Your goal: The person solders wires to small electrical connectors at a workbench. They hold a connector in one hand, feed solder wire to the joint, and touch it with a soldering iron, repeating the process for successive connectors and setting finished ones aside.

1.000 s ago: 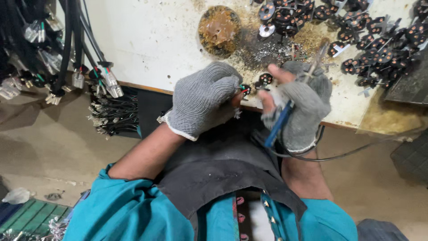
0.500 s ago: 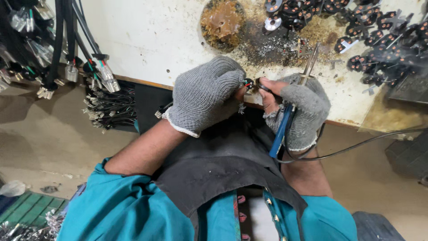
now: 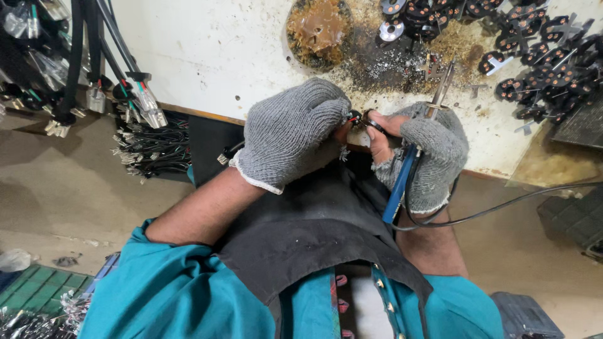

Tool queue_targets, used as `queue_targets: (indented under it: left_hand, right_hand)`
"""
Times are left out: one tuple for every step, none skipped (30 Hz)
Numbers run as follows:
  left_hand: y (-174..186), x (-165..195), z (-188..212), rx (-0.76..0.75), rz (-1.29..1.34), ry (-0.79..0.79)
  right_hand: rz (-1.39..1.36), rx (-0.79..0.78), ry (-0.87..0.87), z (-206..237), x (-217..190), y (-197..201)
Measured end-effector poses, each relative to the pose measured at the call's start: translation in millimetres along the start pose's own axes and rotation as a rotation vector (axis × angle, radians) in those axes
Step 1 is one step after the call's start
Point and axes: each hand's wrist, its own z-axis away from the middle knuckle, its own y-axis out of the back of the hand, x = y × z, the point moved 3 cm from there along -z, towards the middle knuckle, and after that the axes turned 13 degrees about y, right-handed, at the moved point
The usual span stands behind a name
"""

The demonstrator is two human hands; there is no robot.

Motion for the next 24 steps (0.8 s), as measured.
queue_targets:
  left_hand:
    - [0.1, 0.1, 0.1, 0.003, 0.002, -0.001]
    - [0.4, 0.1, 0.1, 0.005, 0.003, -0.003]
    - [0.3, 0.0, 0.1, -0.003, 0.004, -0.005]
    - [0.3, -0.1, 0.2, -0.011, 0.005, -0.006]
    - [0.3, -0.3, 0.4, -0.019, 0.005, -0.005]
    - [0.4, -0.3, 0.6, -0.015, 0.005, -0.003]
    - [0.6, -0.4, 0.8, -0.01, 0.003, -0.001]
    - [0.6, -0.5, 0.8, -0.005, 0.002, 0.0]
    - [0.7, -0.5, 0.7, -0.001, 0.009, -0.003]
    - [0.9, -0.4, 0.7, 0.002, 0.014, -0.005]
    - [1.1, -0.1, 0.7, 0.004, 0.02, -0.007]
    - [1.2, 0.2, 0.5, 0.008, 0.028, 0.0]
    - [1.4, 0.5, 0.2, 0.012, 0.036, 0.006]
    - [1.6, 1.1, 0.0, 0.015, 0.044, 0.011]
    - [1.9, 2.0, -0.3, 0.02, 0.04, 0.006]
    - [2.3, 2.6, -0.9, 0.027, 0.034, -0.002]
    - [2.6, 3.5, -1.4, 0.034, 0.03, -0.009]
    - [2.7, 4.0, -1.6, 0.025, 0.028, -0.001]
    - [2.7, 4.4, -1.8, 0.014, 0.028, 0.006]
    - [2.4, 4.7, -2.3, 0.004, 0.027, 0.012]
    - [2.4, 5.3, -2.6, 0.015, 0.029, 0.002]
    - [2.4, 5.8, -2.8, 0.025, 0.031, -0.006]
    - [2.4, 6.1, -2.8, 0.035, 0.032, -0.013]
    - [2.0, 6.2, -2.6, 0.036, 0.02, -0.015]
  right_hand:
    - [0.016, -0.002, 0.022, -0.3, 0.3, -0.3]
    - [0.031, -0.004, 0.044, -0.6, 0.5, -0.9]
    - [0.06, 0.002, 0.046, -0.8, 1.2, -1.6]
    - [0.087, 0.007, 0.048, -1.1, 1.3, -3.0]
    - [0.114, 0.012, 0.05, -1.3, 1.0, -4.0]
    - [0.158, 0.046, 0.073, -2.0, -0.2, -4.6]
    - [0.201, 0.081, 0.098, -2.8, -1.8, -5.1]
    - [0.246, 0.116, 0.124, -3.9, -3.7, -4.1]
    - [0.209, 0.087, 0.091, -5.3, -3.8, -4.6]
    - [0.171, 0.059, 0.059, -6.5, -4.3, -3.7]
    - [0.133, 0.03, 0.026, -7.7, -4.9, -2.0]
    - [0.085, 0.06, 0.067, -10.2, -6.4, -0.3]
    - [0.035, 0.091, 0.107, -12.4, -7.5, 0.9]
    - [-0.016, 0.124, 0.148, -13.8, -9.1, 2.3]
    - [0.025, 0.089, 0.107, -14.4, -8.3, 2.2]
    - [0.066, 0.057, 0.068, -14.7, -6.7, 1.3]
    - [0.106, 0.024, 0.028, -14.2, -4.8, 0.4]
    - [0.12, 0.034, 0.067, -13.6, -4.6, 0.1]
    - [0.136, 0.044, 0.104, -12.6, -3.7, -0.6]
    - [0.152, 0.054, 0.141, -11.2, -2.3, -0.7]
    - [0.192, 0.022, 0.115, -9.1, 1.1, -1.3]
    - [0.231, -0.011, 0.088, -6.8, 4.8, -1.6]
    - [0.269, -0.046, 0.062, -4.2, 8.2, -2.2]
    - [0.147, -0.008, 0.031, -1.2, 11.2, -2.0]
